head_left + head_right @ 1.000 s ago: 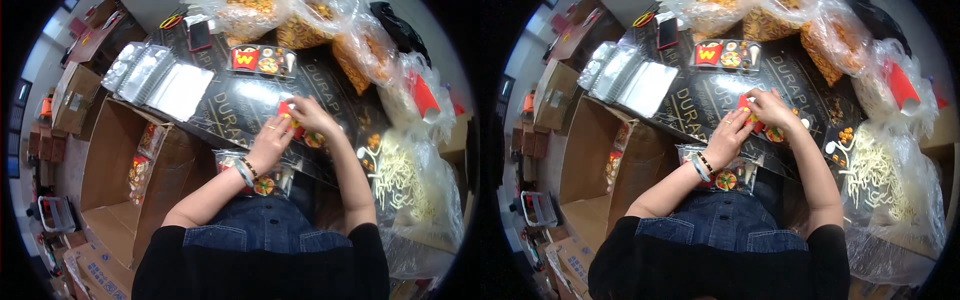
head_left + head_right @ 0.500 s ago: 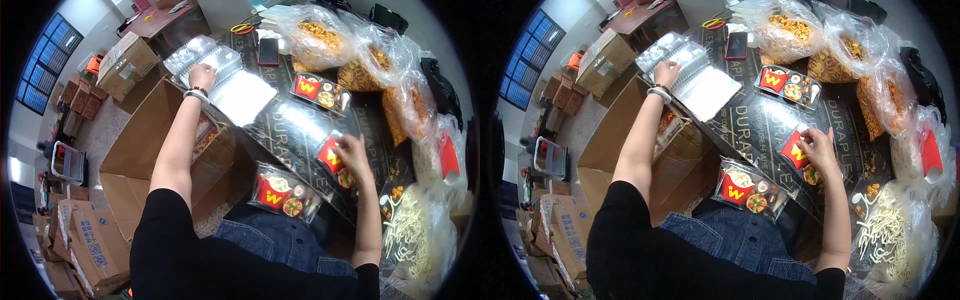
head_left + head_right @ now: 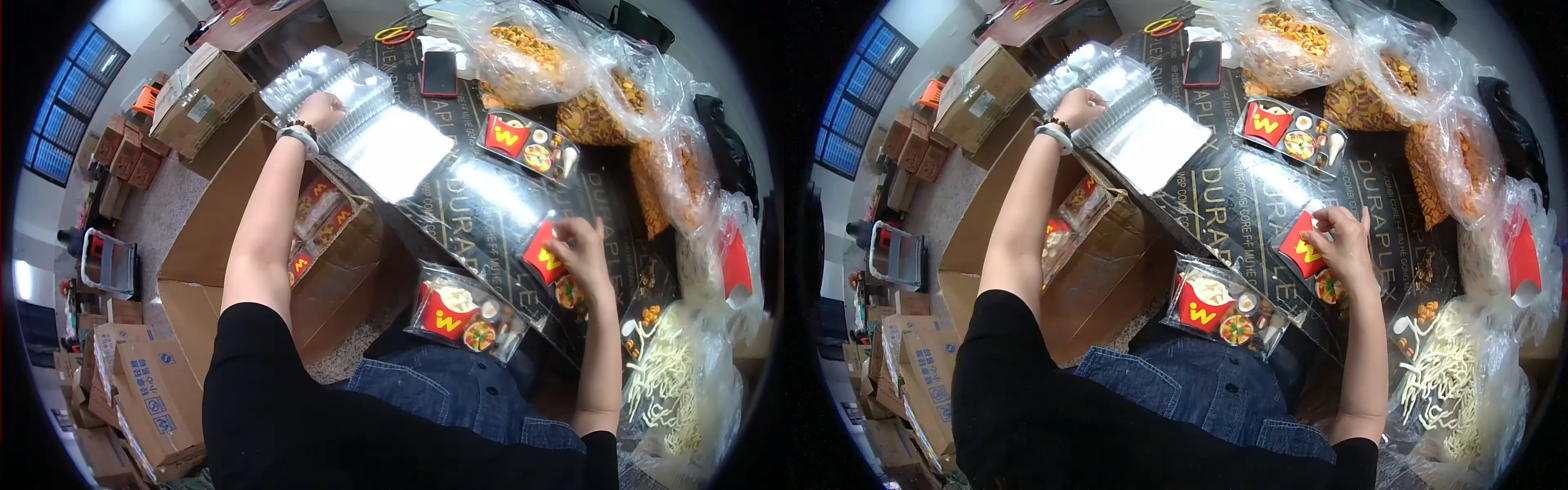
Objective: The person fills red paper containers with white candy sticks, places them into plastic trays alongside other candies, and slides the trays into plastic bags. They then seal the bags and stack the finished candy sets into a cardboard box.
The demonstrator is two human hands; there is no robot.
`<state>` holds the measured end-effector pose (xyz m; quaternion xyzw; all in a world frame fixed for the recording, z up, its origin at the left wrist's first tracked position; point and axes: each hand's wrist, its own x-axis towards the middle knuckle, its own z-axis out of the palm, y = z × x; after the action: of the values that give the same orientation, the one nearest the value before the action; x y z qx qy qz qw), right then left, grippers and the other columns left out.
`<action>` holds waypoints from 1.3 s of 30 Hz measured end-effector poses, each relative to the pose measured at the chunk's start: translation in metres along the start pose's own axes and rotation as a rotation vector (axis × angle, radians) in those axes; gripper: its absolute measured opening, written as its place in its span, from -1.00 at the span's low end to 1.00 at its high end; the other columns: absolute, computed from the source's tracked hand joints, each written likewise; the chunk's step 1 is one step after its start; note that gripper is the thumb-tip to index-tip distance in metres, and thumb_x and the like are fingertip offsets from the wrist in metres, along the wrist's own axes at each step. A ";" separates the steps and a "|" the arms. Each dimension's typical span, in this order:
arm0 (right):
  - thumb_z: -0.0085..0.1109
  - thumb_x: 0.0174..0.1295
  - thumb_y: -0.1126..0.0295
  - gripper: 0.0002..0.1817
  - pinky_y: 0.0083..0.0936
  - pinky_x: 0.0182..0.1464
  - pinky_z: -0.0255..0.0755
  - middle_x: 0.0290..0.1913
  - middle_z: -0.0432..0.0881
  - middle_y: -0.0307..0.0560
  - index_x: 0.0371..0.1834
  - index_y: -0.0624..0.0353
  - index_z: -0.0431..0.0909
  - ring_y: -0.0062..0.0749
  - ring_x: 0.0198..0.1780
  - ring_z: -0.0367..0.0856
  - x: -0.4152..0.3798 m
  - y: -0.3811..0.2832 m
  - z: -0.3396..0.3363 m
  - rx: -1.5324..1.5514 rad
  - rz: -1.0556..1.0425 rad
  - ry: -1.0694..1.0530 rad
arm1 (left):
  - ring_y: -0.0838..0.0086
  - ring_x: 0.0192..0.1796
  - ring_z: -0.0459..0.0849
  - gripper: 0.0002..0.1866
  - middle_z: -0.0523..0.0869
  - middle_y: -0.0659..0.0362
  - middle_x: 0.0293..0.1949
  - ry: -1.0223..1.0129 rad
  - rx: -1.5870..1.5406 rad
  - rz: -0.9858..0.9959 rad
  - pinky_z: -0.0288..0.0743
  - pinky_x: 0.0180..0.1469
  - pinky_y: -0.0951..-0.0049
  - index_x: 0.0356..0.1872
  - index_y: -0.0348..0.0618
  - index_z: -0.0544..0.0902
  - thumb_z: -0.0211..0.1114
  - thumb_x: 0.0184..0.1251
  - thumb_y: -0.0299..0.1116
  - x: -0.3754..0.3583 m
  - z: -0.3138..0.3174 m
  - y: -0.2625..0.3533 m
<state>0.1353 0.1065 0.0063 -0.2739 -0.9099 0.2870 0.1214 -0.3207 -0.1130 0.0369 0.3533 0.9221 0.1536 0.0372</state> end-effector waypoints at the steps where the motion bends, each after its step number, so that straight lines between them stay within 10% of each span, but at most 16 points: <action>1: 0.37 -0.05 0.32 -0.73 0.03 0.36 -0.22 -0.40 0.54 -0.26 -0.28 0.14 0.57 -0.48 -0.33 0.56 -0.001 0.000 0.002 -0.023 -0.035 0.008 | 0.22 -0.17 0.64 -0.79 0.69 -0.02 -0.30 0.007 0.035 0.028 0.47 -0.05 0.34 -0.34 -0.21 0.69 0.27 -0.05 -0.38 -0.002 -0.002 0.004; 7: 0.33 -0.02 0.30 -0.76 0.04 0.36 -0.25 -0.28 0.56 -0.19 -0.29 0.11 0.57 -0.33 -0.12 0.55 -0.005 0.002 0.006 -0.037 -0.163 0.095 | 0.00 -0.19 0.59 -0.83 0.63 -0.12 -0.34 0.235 0.203 0.226 0.46 -0.14 0.16 -0.39 -0.20 0.62 0.16 -0.07 -0.48 -0.009 0.008 0.008; 10: 0.31 0.00 0.30 -0.77 0.08 0.34 -0.22 -0.20 0.56 -0.22 -0.31 0.11 0.55 -0.33 -0.03 0.52 -0.019 0.009 -0.011 -0.015 -0.186 0.293 | 0.07 -0.20 0.63 -0.62 0.66 -0.03 -0.28 0.411 0.349 0.147 0.49 -0.17 0.16 -0.08 -0.01 0.59 0.12 0.00 -0.53 -0.011 0.008 0.001; 13: 0.30 0.02 0.34 -0.83 -0.01 0.31 -0.10 -0.20 0.59 -0.22 -0.37 0.14 0.55 -0.36 -0.07 0.54 -0.047 0.014 -0.052 0.061 -0.154 0.563 | 0.17 -0.32 0.63 -0.59 0.66 0.04 -0.32 0.615 0.174 0.590 0.49 -0.31 0.25 0.03 0.01 0.55 0.14 0.12 -0.58 -0.040 -0.013 0.073; 16: 0.22 0.09 0.54 -0.93 -0.67 -0.16 0.39 -0.25 0.60 -0.16 -0.35 0.25 0.58 -0.54 -0.19 0.53 -0.076 0.017 -0.088 0.284 -0.141 0.887 | 0.30 -0.39 0.60 -0.54 0.61 0.03 -0.37 0.321 -0.335 0.843 0.48 -0.30 0.42 0.09 -0.10 0.52 0.13 0.12 -0.68 -0.106 -0.022 0.200; 18: 0.19 0.14 0.55 -0.90 -0.68 -0.15 0.39 -0.20 0.59 -0.14 -0.28 0.29 0.58 -0.58 -0.21 0.52 -0.095 0.018 -0.103 0.391 -0.114 1.005 | 0.44 -0.35 0.53 -0.53 0.58 0.06 -0.32 0.061 -0.430 1.034 0.42 -0.30 0.52 0.16 -0.16 0.46 0.11 0.18 -0.68 -0.130 -0.006 0.252; 23: 0.39 -0.08 0.30 -0.66 -0.34 0.15 0.26 -0.01 0.53 0.00 -0.25 0.19 0.58 -0.21 0.06 0.46 -0.115 -0.002 -0.099 0.058 -0.079 0.593 | 0.15 -0.30 0.56 -0.66 0.57 0.00 -0.36 -0.373 -0.415 1.211 0.43 -0.24 0.25 0.02 -0.20 0.56 0.15 0.19 -0.41 -0.129 0.100 0.331; 27: 0.40 -0.44 -0.23 0.15 0.17 0.34 -0.35 0.36 0.06 0.19 0.34 -0.05 0.15 0.08 0.41 -0.06 -0.106 0.012 -0.050 -0.345 -0.072 0.094 | 0.18 -0.15 0.57 -0.72 0.61 0.03 -0.27 -0.489 -0.250 1.168 0.42 -0.11 0.25 -0.12 -0.10 0.65 0.20 0.14 -0.32 -0.126 0.142 0.350; 32: 0.45 -0.54 -0.22 0.26 0.14 0.36 -0.40 0.39 0.00 0.21 0.39 -0.13 0.05 0.10 0.43 -0.10 -0.089 0.020 -0.023 -0.396 0.004 -0.043 | 0.09 0.00 0.48 -0.67 0.52 -0.02 -0.03 0.124 -0.379 0.993 0.37 0.00 0.16 -0.07 -0.15 0.59 0.26 0.09 -0.34 -0.139 0.141 0.314; 39: 0.38 -0.53 -0.31 0.20 0.15 0.35 -0.38 0.35 0.09 0.19 0.35 -0.19 0.13 0.01 0.39 0.01 -0.073 0.015 -0.013 -0.406 -0.041 -0.014 | 0.04 -0.19 0.53 -0.65 0.51 -0.11 -0.32 -0.034 -0.366 0.604 0.42 -0.15 0.19 -0.03 -0.38 0.48 0.12 0.24 -0.34 -0.171 0.140 0.268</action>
<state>0.2060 0.0811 0.0032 -0.2724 -0.9552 0.0972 0.0634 0.0034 -0.0015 -0.0203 0.5999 0.7324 0.3146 0.0683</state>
